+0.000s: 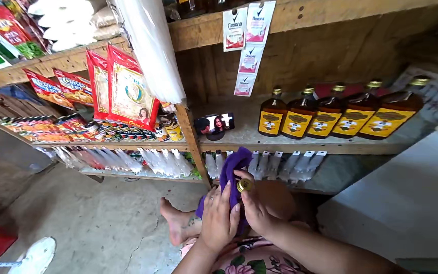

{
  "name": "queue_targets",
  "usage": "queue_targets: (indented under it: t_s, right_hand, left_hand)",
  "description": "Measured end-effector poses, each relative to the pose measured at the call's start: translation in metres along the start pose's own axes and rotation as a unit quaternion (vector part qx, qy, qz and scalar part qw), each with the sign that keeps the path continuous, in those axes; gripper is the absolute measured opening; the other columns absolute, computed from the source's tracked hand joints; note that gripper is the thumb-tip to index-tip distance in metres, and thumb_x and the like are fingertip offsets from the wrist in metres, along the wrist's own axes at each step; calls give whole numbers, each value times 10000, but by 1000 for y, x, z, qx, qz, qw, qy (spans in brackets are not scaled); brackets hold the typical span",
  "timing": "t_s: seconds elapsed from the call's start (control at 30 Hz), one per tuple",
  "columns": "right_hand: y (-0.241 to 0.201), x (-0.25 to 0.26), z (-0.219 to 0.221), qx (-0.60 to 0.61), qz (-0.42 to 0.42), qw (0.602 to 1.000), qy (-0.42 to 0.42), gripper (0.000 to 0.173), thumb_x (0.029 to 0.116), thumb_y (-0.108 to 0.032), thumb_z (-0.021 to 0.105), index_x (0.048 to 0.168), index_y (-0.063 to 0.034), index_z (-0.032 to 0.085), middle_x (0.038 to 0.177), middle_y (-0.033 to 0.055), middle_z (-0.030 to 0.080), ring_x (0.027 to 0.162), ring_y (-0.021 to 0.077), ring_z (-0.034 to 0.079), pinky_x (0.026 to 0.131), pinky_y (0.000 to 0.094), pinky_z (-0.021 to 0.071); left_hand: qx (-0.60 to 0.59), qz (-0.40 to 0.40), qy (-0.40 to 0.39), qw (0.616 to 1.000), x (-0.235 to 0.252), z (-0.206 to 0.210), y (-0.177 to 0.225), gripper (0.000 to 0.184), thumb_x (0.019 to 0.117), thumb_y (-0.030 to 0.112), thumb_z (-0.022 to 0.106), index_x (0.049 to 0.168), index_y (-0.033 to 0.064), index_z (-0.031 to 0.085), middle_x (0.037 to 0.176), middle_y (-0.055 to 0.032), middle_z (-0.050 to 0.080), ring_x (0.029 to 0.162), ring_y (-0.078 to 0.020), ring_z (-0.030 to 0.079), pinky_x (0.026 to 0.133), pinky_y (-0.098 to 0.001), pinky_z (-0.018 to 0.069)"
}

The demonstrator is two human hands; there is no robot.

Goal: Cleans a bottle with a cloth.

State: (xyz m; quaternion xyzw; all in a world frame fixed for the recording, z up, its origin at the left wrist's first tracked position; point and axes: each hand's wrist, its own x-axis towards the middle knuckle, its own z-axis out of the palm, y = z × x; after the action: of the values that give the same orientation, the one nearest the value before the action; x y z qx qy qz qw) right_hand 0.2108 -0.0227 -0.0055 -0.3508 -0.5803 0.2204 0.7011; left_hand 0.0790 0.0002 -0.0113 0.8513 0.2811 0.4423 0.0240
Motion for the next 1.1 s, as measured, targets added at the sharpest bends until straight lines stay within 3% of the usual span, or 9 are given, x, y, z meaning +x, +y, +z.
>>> queue_targets:
  t_s: [0.13, 0.3, 0.4, 0.57, 0.77, 1.0, 1.1]
  right_hand:
    - [3, 1, -5, -95, -28, 995, 11, 791, 1074, -583, 228, 1455, 75, 446, 1533, 277, 404, 1498, 269, 321, 1233, 412, 272]
    - [2, 11, -16, -142, -26, 989, -29, 603, 1059, -577, 360, 1375, -111, 576, 1576, 230, 348, 1482, 282, 333, 1200, 447, 325]
    - [-1, 17, -20, -113, -27, 991, -64, 529, 1054, -545, 416, 1314, -129, 614, 1559, 184, 393, 1460, 246, 367, 1179, 430, 352]
    - [-10, 31, -25, -66, -18, 992, -109, 501, 1053, -448, 468, 1299, -28, 588, 1475, 181, 501, 1396, 213, 451, 1140, 384, 402]
    - [-13, 39, -25, 0, -33, 986, -165, 391, 1079, -274, 446, 1271, 41, 575, 1348, 167, 622, 1332, 215, 546, 1137, 404, 440]
    - [-13, 36, -22, 69, -15, 982, -174, 281, 1091, -241, 450, 1216, -15, 561, 1254, 112, 682, 1234, 179, 625, 1086, 376, 496]
    - [-13, 35, -21, 84, 1, 982, -170, 256, 1091, -261, 466, 1198, -46, 555, 1110, 64, 719, 1099, 158, 687, 1015, 378, 550]
  left_hand:
    - [31, -29, -22, 999, -5, -3, -3, 587, 1093, 424, 299, 1369, -15, 574, 1282, -181, 684, 1247, -290, 633, 1104, -508, 444]
    - [22, -57, -39, 997, -10, -9, -14, 594, 1087, 419, 282, 1287, -13, 638, 1260, -178, 694, 1255, -305, 628, 1077, -517, 470]
    - [18, -56, -33, 998, -10, -12, -19, 589, 1089, 411, 272, 1247, -4, 659, 1230, -168, 709, 1225, -282, 649, 1064, -494, 484]
    - [-7, -73, -37, 997, -10, -14, -21, 546, 1084, 373, 298, 1229, 4, 674, 1191, -155, 726, 1166, -259, 679, 1019, -478, 516]
    - [-23, -75, -29, 996, -10, -14, -23, 540, 1080, 370, 310, 1218, 1, 679, 1183, -155, 728, 1160, -251, 682, 1008, -464, 526]
    - [-40, -77, -19, 996, -12, -15, -25, 531, 1084, 369, 317, 1221, -3, 671, 1189, -156, 722, 1169, -238, 675, 1019, -452, 522]
    - [-37, -77, -15, 996, -12, -14, -26, 538, 1084, 369, 314, 1222, -9, 671, 1181, -159, 725, 1159, -239, 681, 1005, -449, 531]
